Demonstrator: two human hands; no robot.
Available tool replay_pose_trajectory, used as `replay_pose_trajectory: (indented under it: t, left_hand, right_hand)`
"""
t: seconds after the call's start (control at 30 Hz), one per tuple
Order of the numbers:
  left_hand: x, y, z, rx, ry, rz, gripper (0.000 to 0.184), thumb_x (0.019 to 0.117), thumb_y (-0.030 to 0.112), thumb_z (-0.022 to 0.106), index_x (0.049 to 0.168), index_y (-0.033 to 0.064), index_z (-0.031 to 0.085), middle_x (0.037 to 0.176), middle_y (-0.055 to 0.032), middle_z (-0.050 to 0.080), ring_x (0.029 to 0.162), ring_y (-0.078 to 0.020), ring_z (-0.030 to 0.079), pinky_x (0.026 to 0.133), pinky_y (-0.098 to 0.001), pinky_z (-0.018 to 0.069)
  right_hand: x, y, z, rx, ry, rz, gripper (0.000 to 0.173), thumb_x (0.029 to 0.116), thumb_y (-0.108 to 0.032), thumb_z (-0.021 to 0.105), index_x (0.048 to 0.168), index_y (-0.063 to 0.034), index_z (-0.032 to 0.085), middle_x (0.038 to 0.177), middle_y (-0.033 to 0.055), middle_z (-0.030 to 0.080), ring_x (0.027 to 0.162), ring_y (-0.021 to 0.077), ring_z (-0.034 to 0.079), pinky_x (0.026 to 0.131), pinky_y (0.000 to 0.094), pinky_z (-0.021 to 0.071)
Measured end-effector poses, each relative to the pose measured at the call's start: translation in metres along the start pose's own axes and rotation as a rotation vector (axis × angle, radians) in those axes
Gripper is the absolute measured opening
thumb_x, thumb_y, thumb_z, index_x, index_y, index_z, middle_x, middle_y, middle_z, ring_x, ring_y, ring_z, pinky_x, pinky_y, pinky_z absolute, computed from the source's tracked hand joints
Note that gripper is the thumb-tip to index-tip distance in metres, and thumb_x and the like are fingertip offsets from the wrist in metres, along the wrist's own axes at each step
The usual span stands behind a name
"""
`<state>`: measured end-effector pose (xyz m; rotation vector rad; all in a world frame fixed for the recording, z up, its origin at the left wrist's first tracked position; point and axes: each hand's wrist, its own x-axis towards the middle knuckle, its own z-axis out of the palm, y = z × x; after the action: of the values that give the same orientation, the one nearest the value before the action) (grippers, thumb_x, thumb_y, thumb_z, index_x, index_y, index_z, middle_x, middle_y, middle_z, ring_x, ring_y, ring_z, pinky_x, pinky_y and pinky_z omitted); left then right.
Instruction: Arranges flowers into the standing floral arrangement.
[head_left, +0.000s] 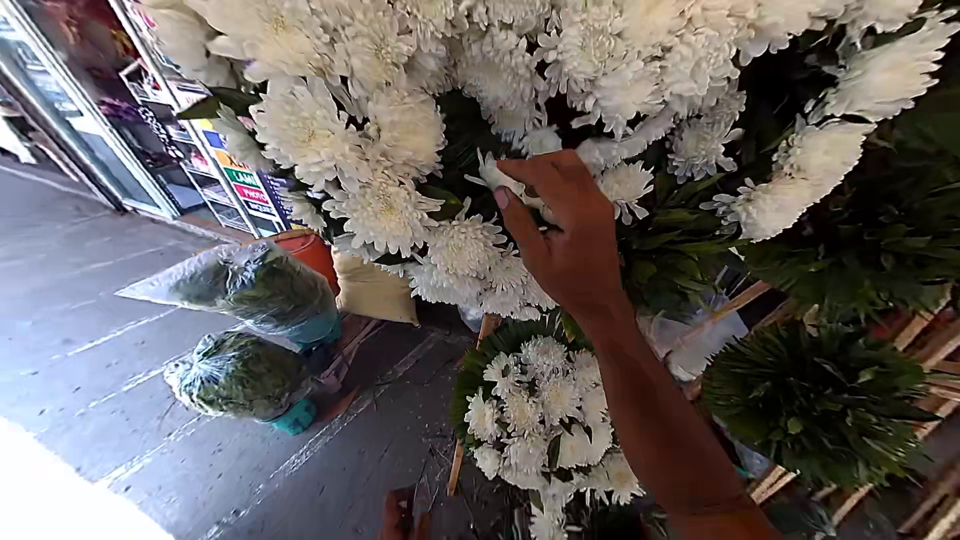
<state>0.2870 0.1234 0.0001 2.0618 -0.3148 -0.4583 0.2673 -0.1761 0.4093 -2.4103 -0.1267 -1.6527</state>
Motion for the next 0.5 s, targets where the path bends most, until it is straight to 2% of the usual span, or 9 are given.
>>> replay_pose_trajectory:
  t: [0.07,0.1,0.13,0.2,0.27,0.33,0.4,0.47,0.5]
  left_hand:
    - [-0.009,-0.006,0.010,0.135,-0.025,-0.090,0.059,0.0920,0.016,0.065,0.144,0.0004,0.043,0.111,-0.0259,0.065,0.093,-0.0405,0.066,0.080,-0.0634,0.0538]
    - [-0.016,-0.010,0.014,0.191,-0.036,-0.100,0.054,0.0943,0.015,0.063,0.143,0.0000,0.045,0.114,-0.0266,0.064,0.096,-0.0410,0.066,0.082,-0.0631,0.0537]
    - [-0.023,-0.018,0.018,0.233,-0.057,-0.102,0.050,0.0972,0.015,0.062,0.142,-0.0008,0.046,0.118,-0.0273,0.063,0.101,-0.0412,0.065,0.086,-0.0626,0.0531]
    - [-0.040,-0.038,0.028,0.285,-0.123,-0.136,0.048,0.0978,0.016,0.064,0.140,-0.0009,0.049,0.122,-0.0271,0.061,0.106,-0.0397,0.063,0.091,-0.0608,0.0519]
    - [-0.056,-0.057,0.036,0.459,-0.270,-0.238,0.058,0.0906,0.016,0.074,0.142,0.0013,0.049,0.122,-0.0288,0.061,0.107,-0.0434,0.063,0.091,-0.0636,0.0510]
    - [-0.077,-0.075,0.046,0.804,-0.505,-0.371,0.069,0.0863,0.016,0.077,0.148,0.0074,0.048,0.133,-0.0311,0.057,0.118,-0.0502,0.059,0.093,-0.0675,0.0506]
    - [-0.100,-0.091,0.057,1.092,-0.641,-0.430,0.060,0.0878,0.016,0.070,0.144,0.0090,0.051,0.138,-0.0304,0.054,0.123,-0.0525,0.055,0.089,-0.0682,0.0515]
    - [-0.114,-0.100,0.062,1.150,-0.715,-0.416,0.059,0.0901,0.014,0.065,0.148,0.0154,0.051,0.137,-0.0301,0.056,0.122,-0.0524,0.056,0.090,-0.0685,0.0509]
    - [-0.119,-0.101,0.062,1.124,-0.747,-0.399,0.064,0.0917,0.013,0.064,0.153,0.0214,0.047,0.136,-0.0289,0.057,0.120,-0.0512,0.058,0.091,-0.0675,0.0507]
  right_hand:
    - [-0.064,0.003,-0.030,0.143,0.009,0.033,0.022,0.0990,-0.014,0.065,0.116,-0.0020,0.074,0.110,0.0107,0.069,0.098,0.0161,0.067,0.082,0.0317,0.0576]
    - [-0.102,0.010,-0.047,0.192,0.024,0.100,0.022,0.0996,-0.012,0.064,0.115,0.0007,0.073,0.109,0.0107,0.070,0.100,0.0153,0.067,0.084,0.0303,0.0586]
    - [-0.144,0.019,-0.064,0.223,0.037,0.218,0.025,0.1020,-0.014,0.062,0.120,0.0018,0.069,0.111,0.0091,0.068,0.101,0.0140,0.067,0.086,0.0289,0.0591]
    - [-0.241,0.039,-0.100,0.235,0.059,0.560,0.034,0.1064,-0.020,0.055,0.135,-0.0031,0.056,0.116,0.0046,0.066,0.101,0.0124,0.068,0.085,0.0297,0.0611]
    - [-0.347,0.060,-0.138,0.157,0.052,0.963,0.037,0.1081,-0.029,0.052,0.141,-0.0106,0.051,0.118,0.0037,0.066,0.099,0.0136,0.068,0.083,0.0329,0.0611]
    - [-0.454,0.074,-0.171,-0.012,-0.032,1.320,0.040,0.1068,-0.034,0.053,0.137,-0.0080,0.056,0.123,0.0106,0.066,0.102,0.0201,0.068,0.086,0.0410,0.0597]
    - [-0.548,0.076,-0.190,-0.122,-0.123,1.587,0.037,0.1042,-0.027,0.057,0.130,-0.0010,0.060,0.123,0.0171,0.067,0.106,0.0255,0.068,0.091,0.0459,0.0573]
    - [-0.615,0.069,-0.190,-0.122,-0.203,1.785,0.035,0.1027,-0.021,0.060,0.128,0.0039,0.061,0.121,0.0200,0.067,0.107,0.0266,0.068,0.094,0.0442,0.0567]
    - [-0.636,0.067,-0.184,-0.096,-0.262,1.870,0.035,0.1024,-0.020,0.061,0.128,0.0043,0.061,0.122,0.0203,0.067,0.108,0.0268,0.067,0.096,0.0435,0.0557]
